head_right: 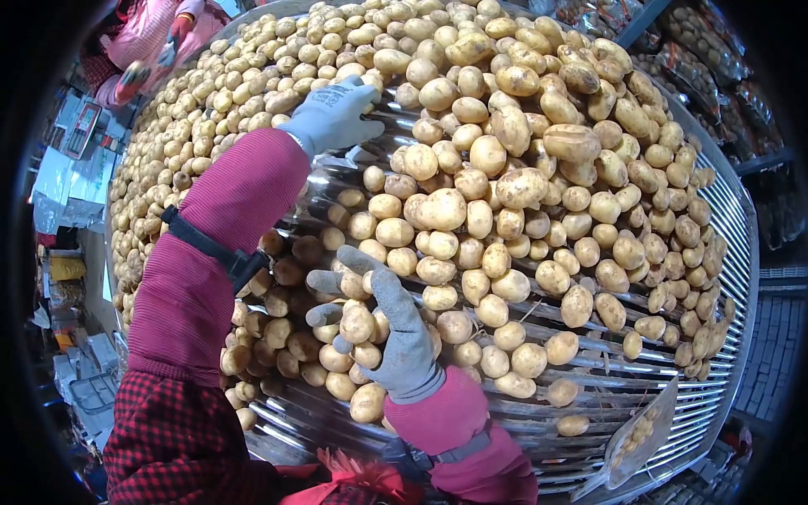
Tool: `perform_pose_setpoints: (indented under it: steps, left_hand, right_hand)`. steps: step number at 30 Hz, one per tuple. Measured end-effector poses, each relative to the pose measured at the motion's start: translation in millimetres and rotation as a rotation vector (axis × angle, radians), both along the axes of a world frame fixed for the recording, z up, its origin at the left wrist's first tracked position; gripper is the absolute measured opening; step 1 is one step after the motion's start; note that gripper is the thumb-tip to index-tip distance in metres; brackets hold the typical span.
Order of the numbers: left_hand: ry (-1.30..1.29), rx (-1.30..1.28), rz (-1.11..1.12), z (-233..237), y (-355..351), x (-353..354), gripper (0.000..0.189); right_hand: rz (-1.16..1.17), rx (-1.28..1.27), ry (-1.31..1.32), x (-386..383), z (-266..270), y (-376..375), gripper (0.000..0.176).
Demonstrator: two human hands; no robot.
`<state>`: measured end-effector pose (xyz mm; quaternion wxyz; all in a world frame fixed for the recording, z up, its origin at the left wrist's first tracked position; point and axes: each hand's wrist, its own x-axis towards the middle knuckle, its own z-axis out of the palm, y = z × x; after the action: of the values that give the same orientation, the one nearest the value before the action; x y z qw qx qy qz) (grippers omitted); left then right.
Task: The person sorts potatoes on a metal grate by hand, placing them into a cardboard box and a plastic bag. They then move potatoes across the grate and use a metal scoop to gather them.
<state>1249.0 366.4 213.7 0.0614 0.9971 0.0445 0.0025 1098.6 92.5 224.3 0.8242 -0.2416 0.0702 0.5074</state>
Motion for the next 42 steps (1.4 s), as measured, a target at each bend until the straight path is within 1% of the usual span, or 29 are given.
perform_pose_setpoints:
  steps: [2, 4, 5, 6, 8, 9, 12, 13, 14, 16, 17, 18, 20, 21, 24, 26, 30, 32, 33, 34, 36, 37, 38, 40, 41, 42]
  left_hand:
    - [0.003, -0.002, 0.012, -2, 2, -1, 0.05]
    - [-0.004, -0.04, -0.111, -5, 3, -2, 0.05]
    - [0.036, -0.006, -0.08, -8, -1, -3, 0.046]
    - [0.031, -0.004, -0.075, -7, -2, -2, 0.046]
    - [-0.023, -0.003, 0.008, -6, -3, 2, 0.042]
    - [-0.084, -0.017, 0.061, -9, -3, 4, 0.036]
    - [-0.048, -0.017, 0.112, -10, 1, 14, 0.033]
    - [-0.081, 0.027, 0.14, -13, -1, 18, 0.028]
    - [-0.083, 0.022, 0.142, -13, 2, 22, 0.028]
    - [0.008, -0.026, 0.109, -10, 7, 26, 0.025]
    - [-0.054, -0.067, 0.067, -6, 8, 22, 0.024]
    - [-0.026, -0.085, 0.092, -2, 7, 22, 0.026]
    - [0.121, -0.13, 0.082, 6, 9, 16, 0.031]
    - [0.122, -0.088, 0.062, 4, 8, 12, 0.035]
    - [0.159, -0.041, 0.064, 15, -6, -2, 0.047]
    - [-0.078, -0.025, 0.042, -6, -4, -7, 0.049]
    - [-0.106, -0.038, 0.046, -12, -7, -4, 0.052]
    - [0.1, -0.065, 0.11, -8, -10, -1, 0.053]
    - [0.095, -0.015, 0.102, -10, -11, -5, 0.054]
    - [0.095, -0.017, 0.101, -13, -10, -14, 0.054]
    - [-0.108, -0.071, -0.041, -17, -8, -36, 0.051]
    - [-0.173, -0.109, -0.022, -23, -9, -41, 0.052]
    - [-0.168, -0.102, -0.023, -27, -9, -44, 0.052]
    - [-0.187, -0.052, 0.012, -33, -12, -45, 0.054]
    - [-0.217, -0.124, -0.029, -34, -9, -42, 0.052]
    - [-0.219, -0.128, -0.028, -37, -9, -36, 0.052]
  right_hand:
    - [-0.007, -0.044, -0.015, -2, 1, 0, 0.056]
    - [-0.004, -0.045, -0.019, -2, 0, 2, 0.056]
    - [0.0, -0.051, -0.024, -2, 0, 2, 0.055]
    - [0.006, -0.049, -0.028, -3, -2, 2, 0.055]
    - [-0.001, -0.021, -0.03, -3, -5, 2, 0.056]
    - [0.006, -0.024, -0.036, -1, -3, 2, 0.056]
    - [0.024, -0.043, -0.039, -1, 2, 4, 0.056]
    - [0.02, -0.056, -0.034, -1, 4, 4, 0.057]
    - [0.015, -0.072, -0.028, -1, 5, 3, 0.057]
    - [0.018, -0.053, -0.024, -1, 2, 2, 0.058]
    - [0.019, -0.029, -0.021, -1, 0, 1, 0.058]
    - [0.008, -0.026, -0.016, -1, 1, 1, 0.058]
    - [0.02, -0.044, -0.044, -1, 5, 3, 0.06]
    - [0.008, -0.009, -0.064, -2, 3, 2, 0.064]
    - [0.013, 0.005, -0.055, -2, 0, 3, 0.063]
    - [0.018, -0.009, -0.072, -3, 2, 2, 0.062]
    - [0.037, -0.029, -0.065, -2, 3, 4, 0.058]
    - [0.031, -0.037, -0.09, -4, 3, 6, 0.056]
    - [0.019, -0.046, -0.113, -4, 3, 4, 0.055]
    - [0.018, -0.048, -0.113, -3, 4, 3, 0.055]
    - [0.006, -0.037, -0.107, -5, 4, 3, 0.053]
    - [0.002, -0.049, -0.231, -7, 2, 2, 0.051]
    - [0.001, -0.043, -0.226, -8, 2, 2, 0.051]
    - [0.052, -0.143, -0.337, -5, 5, 3, 0.057]
    - [0.012, -0.038, -0.202, -5, 4, 3, 0.053]
    - [0.013, -0.042, -0.203, -5, 7, 4, 0.053]
